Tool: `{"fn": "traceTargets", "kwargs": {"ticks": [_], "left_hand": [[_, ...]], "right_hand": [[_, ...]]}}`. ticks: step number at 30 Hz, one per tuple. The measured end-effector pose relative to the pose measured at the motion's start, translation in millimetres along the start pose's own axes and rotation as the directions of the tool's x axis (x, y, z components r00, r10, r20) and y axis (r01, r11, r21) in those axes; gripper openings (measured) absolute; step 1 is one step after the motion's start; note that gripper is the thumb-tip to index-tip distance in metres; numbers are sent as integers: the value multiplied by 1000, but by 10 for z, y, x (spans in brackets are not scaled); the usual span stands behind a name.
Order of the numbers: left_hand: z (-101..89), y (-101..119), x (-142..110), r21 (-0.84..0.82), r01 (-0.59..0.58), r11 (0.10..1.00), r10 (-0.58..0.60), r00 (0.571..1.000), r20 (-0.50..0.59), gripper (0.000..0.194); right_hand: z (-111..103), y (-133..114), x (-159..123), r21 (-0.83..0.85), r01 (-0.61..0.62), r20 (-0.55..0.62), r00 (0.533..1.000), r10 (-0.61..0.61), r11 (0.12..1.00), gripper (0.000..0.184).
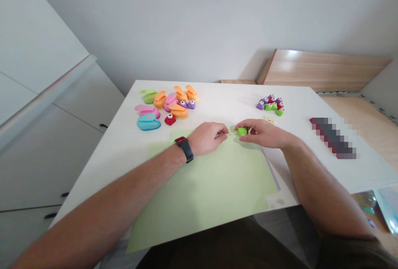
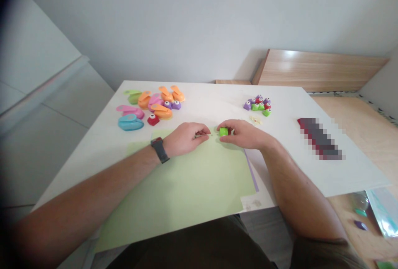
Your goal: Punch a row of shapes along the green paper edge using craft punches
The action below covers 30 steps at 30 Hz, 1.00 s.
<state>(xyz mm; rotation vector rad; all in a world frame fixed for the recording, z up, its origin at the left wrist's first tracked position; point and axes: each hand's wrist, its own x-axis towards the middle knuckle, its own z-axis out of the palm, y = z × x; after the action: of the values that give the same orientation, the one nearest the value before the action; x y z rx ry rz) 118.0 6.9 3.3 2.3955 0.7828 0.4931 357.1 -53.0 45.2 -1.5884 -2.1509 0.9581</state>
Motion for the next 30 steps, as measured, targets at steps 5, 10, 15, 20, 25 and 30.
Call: {"fn": "traceTargets", "kwargs": {"ticks": [5,10,15,20,25,30], "left_hand": [[-1,1,1,-4,1,1000,-1,1000,6,18],[1,3,1,3,-4,1000,4,1000,1,17],[9,-10,0,4,-16,1000,16,1000,-9,17],[19,-16,3,-3,-12,1000,12,1000,-11,16],[24,-23,2,-1,-19,1000,19,1000,-21,16],[36,-43,6,-4,-25,1000,25,999,-21,17]], "right_hand": [[3,11,2,-14,1,17,1000,-1,1000,39],[24,25,16,-36,-13,17,1000,14,999,40],[29,15,18,-49,-1,23,1000,2,999,38],[32,12,21,-62,2,13,1000,-1,998,36],[31,-2,22,-79,1,-6,1000,-2,997,32],[43,-3,34,-112,11,-5,1000,-11,994,30]]}}
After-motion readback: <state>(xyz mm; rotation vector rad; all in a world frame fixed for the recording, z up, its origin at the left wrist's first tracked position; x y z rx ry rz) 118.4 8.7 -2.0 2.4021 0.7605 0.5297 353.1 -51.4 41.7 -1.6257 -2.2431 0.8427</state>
